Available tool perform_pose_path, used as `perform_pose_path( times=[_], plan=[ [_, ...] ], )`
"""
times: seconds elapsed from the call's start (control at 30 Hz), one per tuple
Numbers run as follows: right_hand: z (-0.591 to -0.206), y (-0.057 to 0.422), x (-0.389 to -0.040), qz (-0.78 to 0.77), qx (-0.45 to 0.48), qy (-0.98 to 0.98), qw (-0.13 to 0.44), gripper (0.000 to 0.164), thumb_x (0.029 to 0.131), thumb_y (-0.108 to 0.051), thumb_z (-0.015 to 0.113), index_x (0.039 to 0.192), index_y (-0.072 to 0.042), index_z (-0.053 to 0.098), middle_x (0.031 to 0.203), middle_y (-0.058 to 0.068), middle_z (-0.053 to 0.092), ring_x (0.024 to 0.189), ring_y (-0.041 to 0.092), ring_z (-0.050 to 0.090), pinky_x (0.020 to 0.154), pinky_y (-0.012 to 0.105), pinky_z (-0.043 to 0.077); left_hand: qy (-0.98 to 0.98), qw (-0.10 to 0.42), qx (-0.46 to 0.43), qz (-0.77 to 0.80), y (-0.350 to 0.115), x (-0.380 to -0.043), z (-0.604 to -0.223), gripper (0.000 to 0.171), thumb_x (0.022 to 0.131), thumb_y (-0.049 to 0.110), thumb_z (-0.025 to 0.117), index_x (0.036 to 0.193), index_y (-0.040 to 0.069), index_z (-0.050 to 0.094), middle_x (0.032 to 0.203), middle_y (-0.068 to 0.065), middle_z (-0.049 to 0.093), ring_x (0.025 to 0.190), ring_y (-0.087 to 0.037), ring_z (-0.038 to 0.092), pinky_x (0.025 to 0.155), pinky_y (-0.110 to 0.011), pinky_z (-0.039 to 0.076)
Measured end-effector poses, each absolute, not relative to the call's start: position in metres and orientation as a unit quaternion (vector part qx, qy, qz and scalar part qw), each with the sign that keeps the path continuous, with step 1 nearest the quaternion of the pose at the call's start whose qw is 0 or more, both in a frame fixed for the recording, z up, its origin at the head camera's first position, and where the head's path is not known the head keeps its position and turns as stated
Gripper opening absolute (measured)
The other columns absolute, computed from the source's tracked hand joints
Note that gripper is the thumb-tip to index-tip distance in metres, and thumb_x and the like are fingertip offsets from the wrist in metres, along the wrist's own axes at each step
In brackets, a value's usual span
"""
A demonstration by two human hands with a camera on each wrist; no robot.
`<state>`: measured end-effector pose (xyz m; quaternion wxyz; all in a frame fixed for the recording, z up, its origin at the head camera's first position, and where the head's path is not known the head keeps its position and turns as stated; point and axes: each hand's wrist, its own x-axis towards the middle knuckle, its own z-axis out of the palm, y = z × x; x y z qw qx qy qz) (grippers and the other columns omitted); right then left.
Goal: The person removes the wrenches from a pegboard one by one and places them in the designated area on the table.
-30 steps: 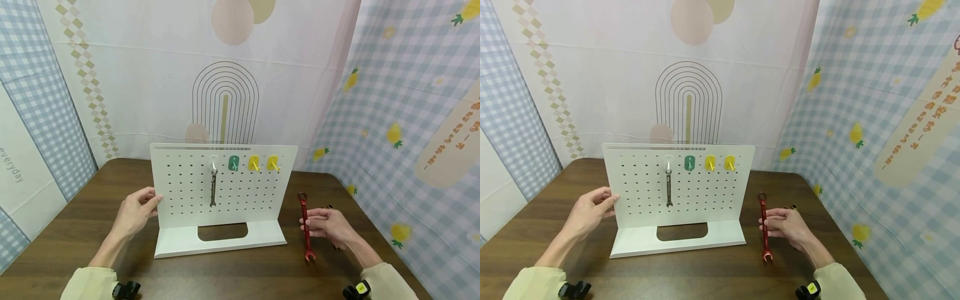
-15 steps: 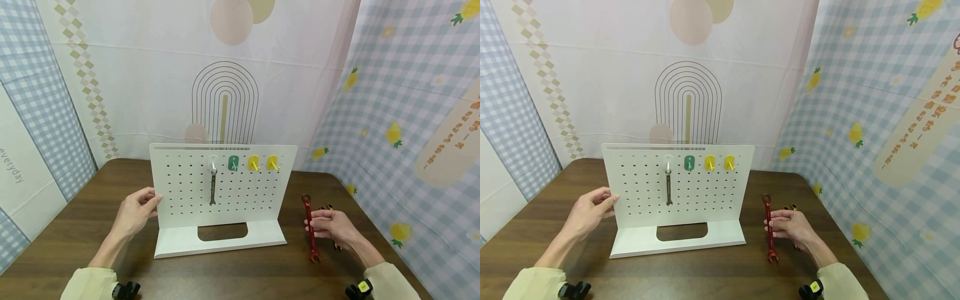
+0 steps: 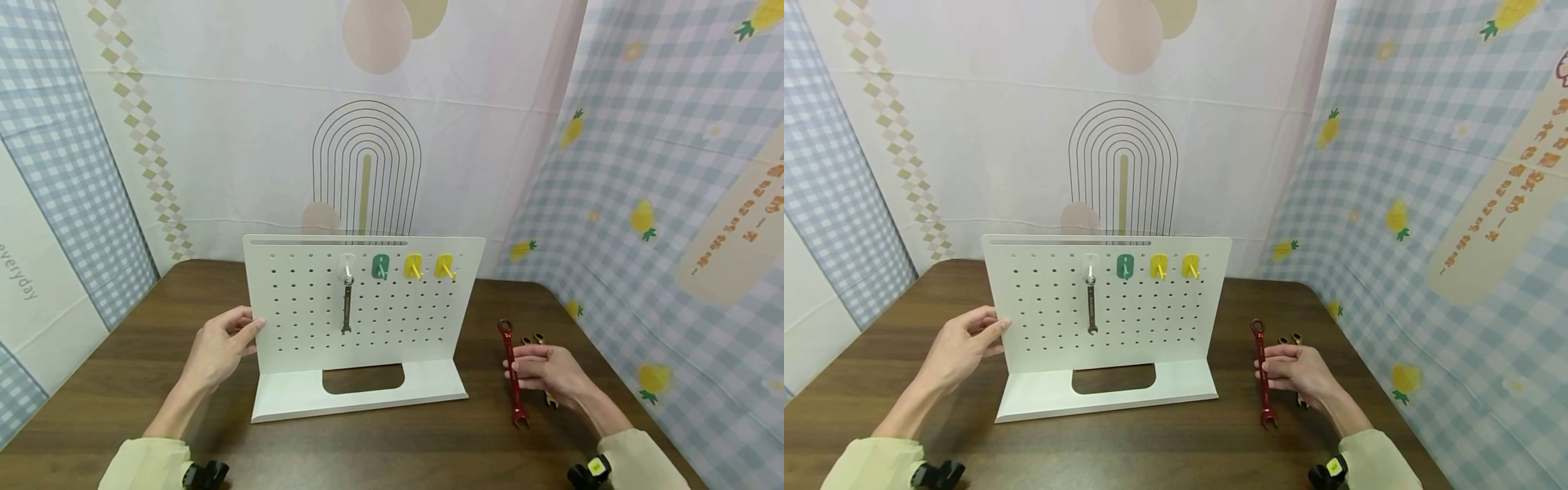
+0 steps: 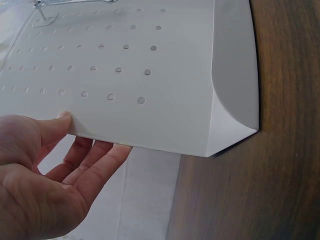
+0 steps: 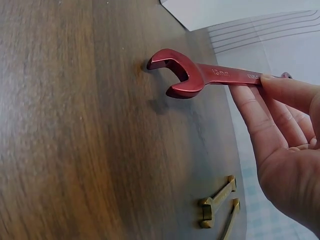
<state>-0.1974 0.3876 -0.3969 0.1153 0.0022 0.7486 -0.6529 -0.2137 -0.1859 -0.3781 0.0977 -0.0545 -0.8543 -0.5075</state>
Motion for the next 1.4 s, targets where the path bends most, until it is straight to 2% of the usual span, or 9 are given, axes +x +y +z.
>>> perform_pose_path(
  times=[1.0,1.2,1.4],
  plan=[
    [-0.401,0.400,-0.199,-0.656,0.024,0.746,0.112,0.019,0.100,-0.001,0.070,0.118,0.001,0.070,0.100,0.006,0.081,0.092,0.021,0.080,0.078,0.032,0.069,-0.853,0.096,-0.056,-0.510,-0.186,-0.215,-0.379,0.020,0.107,0.019,0.064,0.113,0.000,0.067,0.105,-0.018,0.067,0.090,-0.017,0.066,0.077,-0.025,0.067],
    [-0.399,0.401,-0.200,-0.649,0.030,0.752,0.111,0.020,0.099,-0.001,0.071,0.119,0.004,0.070,0.100,0.006,0.081,0.091,0.022,0.080,0.078,0.032,0.069,-0.852,0.096,-0.056,-0.512,-0.186,-0.214,-0.378,0.019,0.107,0.019,0.064,0.112,0.000,0.067,0.105,-0.018,0.067,0.090,-0.016,0.066,0.077,-0.025,0.067],
    [-0.400,0.404,-0.200,-0.635,0.040,0.763,0.113,0.029,0.100,-0.003,0.070,0.125,0.010,0.065,0.101,0.007,0.080,0.091,0.020,0.080,0.079,0.034,0.069,-0.851,0.095,-0.057,-0.512,-0.186,-0.215,-0.379,0.019,0.108,0.018,0.064,0.112,0.000,0.067,0.106,-0.018,0.067,0.090,-0.016,0.066,0.078,-0.026,0.067]
  ],
)
